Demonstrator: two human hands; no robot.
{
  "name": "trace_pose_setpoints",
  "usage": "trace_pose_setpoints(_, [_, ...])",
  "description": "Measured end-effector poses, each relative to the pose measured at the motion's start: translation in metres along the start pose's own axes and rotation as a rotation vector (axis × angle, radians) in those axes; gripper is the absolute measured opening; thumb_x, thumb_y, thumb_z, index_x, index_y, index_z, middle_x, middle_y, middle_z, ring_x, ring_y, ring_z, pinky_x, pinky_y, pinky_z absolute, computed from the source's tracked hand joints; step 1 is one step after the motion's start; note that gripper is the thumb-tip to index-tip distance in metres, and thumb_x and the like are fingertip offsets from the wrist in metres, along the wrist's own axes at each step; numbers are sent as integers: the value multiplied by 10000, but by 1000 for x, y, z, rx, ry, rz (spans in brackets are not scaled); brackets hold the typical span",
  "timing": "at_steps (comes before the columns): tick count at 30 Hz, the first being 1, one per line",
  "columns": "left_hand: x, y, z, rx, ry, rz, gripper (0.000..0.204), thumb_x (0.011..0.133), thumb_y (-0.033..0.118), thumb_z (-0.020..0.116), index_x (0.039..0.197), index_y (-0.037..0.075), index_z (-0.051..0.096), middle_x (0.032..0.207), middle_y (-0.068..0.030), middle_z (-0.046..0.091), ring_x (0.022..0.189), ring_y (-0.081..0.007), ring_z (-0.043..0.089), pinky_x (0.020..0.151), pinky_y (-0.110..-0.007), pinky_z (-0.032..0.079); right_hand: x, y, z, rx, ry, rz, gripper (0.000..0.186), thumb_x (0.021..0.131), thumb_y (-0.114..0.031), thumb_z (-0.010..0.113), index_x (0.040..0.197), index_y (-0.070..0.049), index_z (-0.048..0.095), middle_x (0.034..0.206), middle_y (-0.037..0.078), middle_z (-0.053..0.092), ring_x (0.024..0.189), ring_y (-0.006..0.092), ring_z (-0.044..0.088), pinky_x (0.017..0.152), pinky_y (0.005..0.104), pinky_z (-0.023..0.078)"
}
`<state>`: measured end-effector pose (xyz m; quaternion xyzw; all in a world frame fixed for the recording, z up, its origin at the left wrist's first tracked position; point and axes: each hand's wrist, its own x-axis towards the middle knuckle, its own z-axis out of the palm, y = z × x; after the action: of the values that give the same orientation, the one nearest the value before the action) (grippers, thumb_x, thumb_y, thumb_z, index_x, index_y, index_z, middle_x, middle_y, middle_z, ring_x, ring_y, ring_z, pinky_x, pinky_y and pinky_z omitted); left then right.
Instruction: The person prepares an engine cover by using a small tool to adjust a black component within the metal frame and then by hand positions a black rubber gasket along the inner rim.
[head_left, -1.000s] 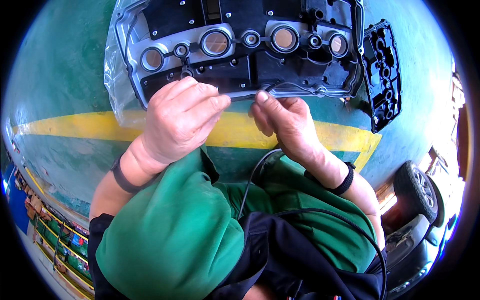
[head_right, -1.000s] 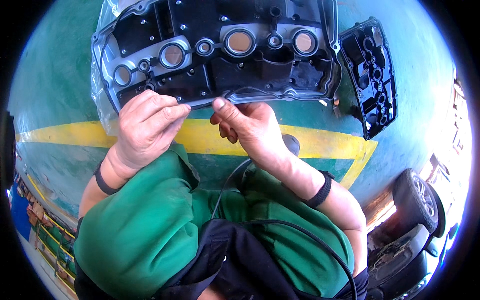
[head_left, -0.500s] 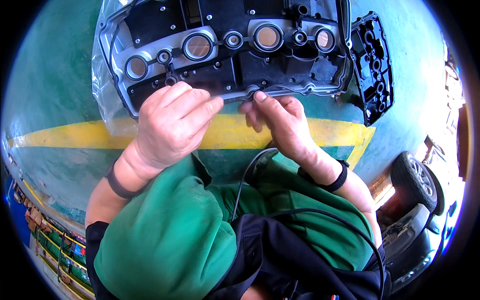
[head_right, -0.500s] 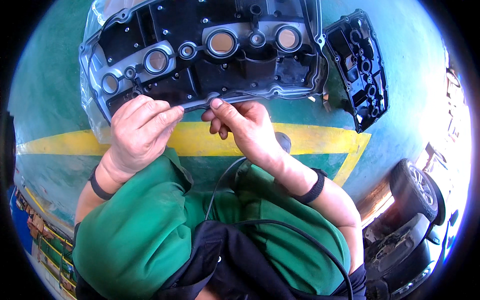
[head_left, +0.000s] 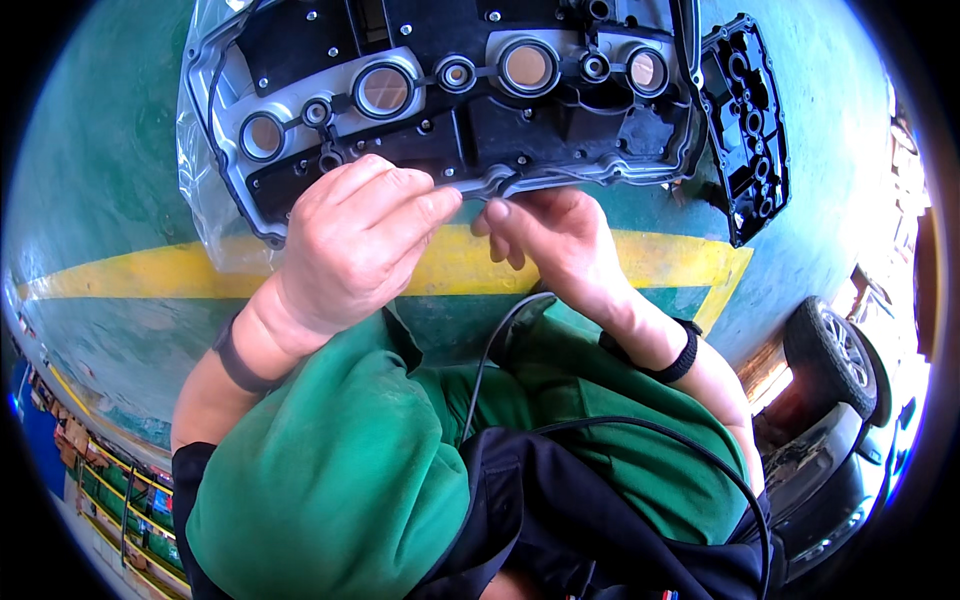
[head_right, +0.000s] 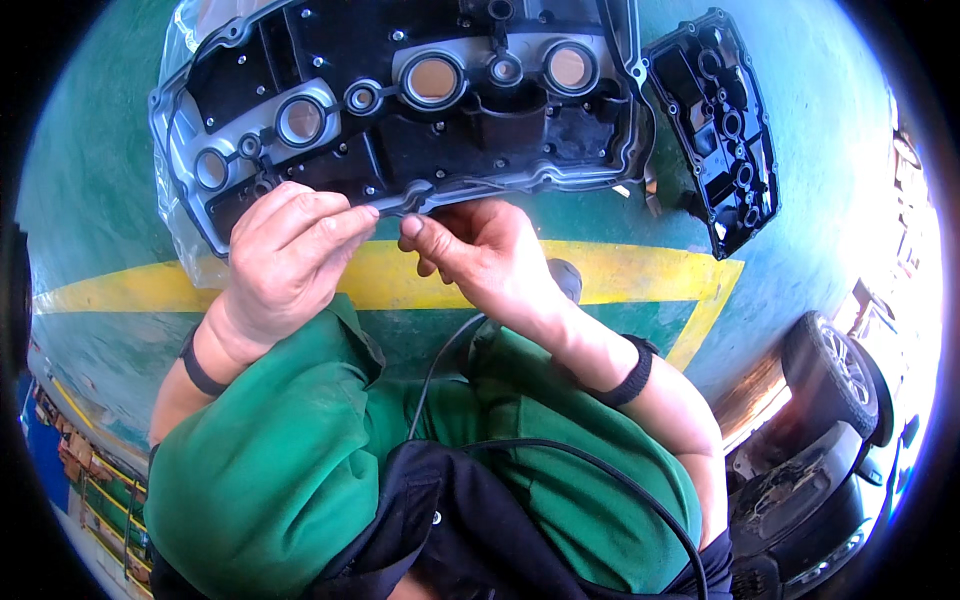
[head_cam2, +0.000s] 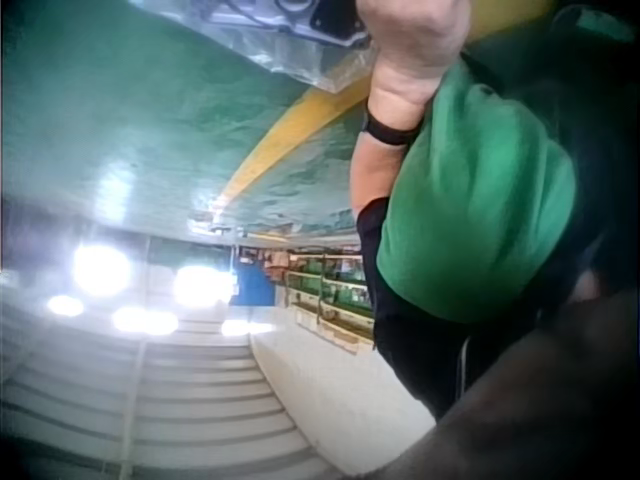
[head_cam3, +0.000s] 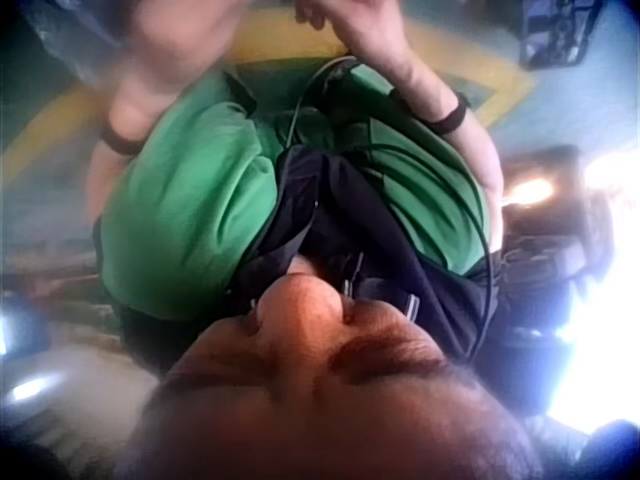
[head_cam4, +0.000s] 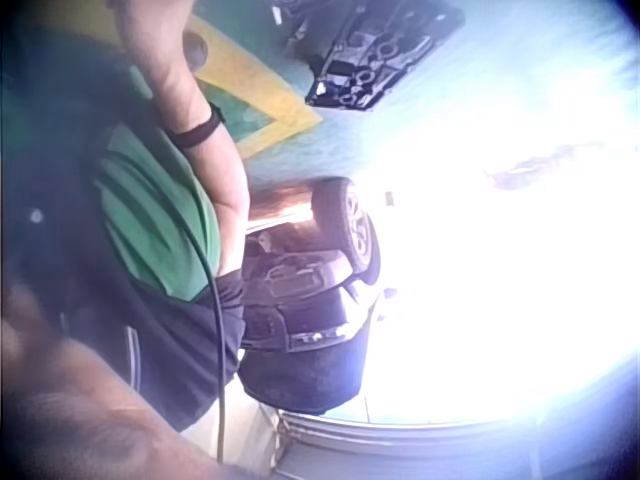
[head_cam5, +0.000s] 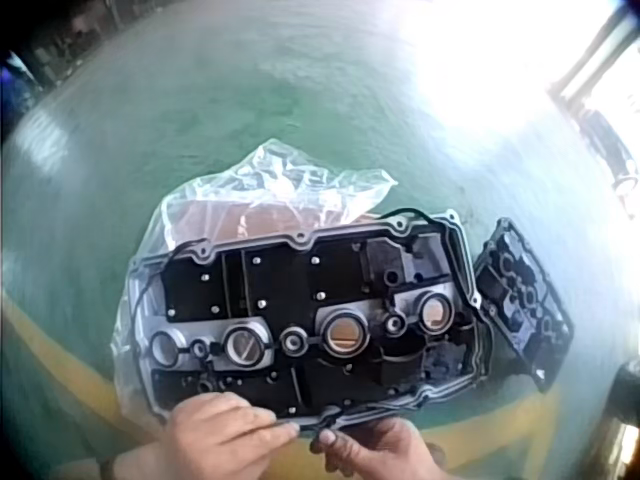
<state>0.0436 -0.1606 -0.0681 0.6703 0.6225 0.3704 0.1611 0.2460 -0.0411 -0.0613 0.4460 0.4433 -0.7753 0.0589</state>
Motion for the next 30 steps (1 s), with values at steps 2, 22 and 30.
trace_pose_setpoints(2, [2, 4, -7, -9, -13, -40, 316, 696, -41, 847, 992, 5, 747, 893, -98, 670, 769, -271, 647, 667, -363, 525, -4, 0, -4, -26, 16, -4, 317, 1001, -281, 736, 1091, 24, 724, 926, 69, 737, 779, 122, 658, 712, 269, 535])
trace_pose_setpoints(22, [-29, -5, -27, 64, 29, -166, 260, 733, -56, 827, 958, 19, 719, 915, -98, 662, 813, -270, 633, 720, -361, 519, 11, -21, -3, -1295, 210, -1132, 306, 733, -114, 725, 1039, -95, 745, 1038, 40, 680, 950, 240, 629, 811, 376, 519])
trace_pose_setpoints(30, [-17, 3, -26, 8, 14, -180, 250, 700, -68, 823, 912, 22, 727, 874, -79, 657, 786, -265, 614, 702, -367, 500, 8, -33, -12, -1383, 165, -1085, 280, 768, -121, 744, 1047, -106, 746, 1057, 23, 693, 1066, 243, 617, 883, 398, 486])
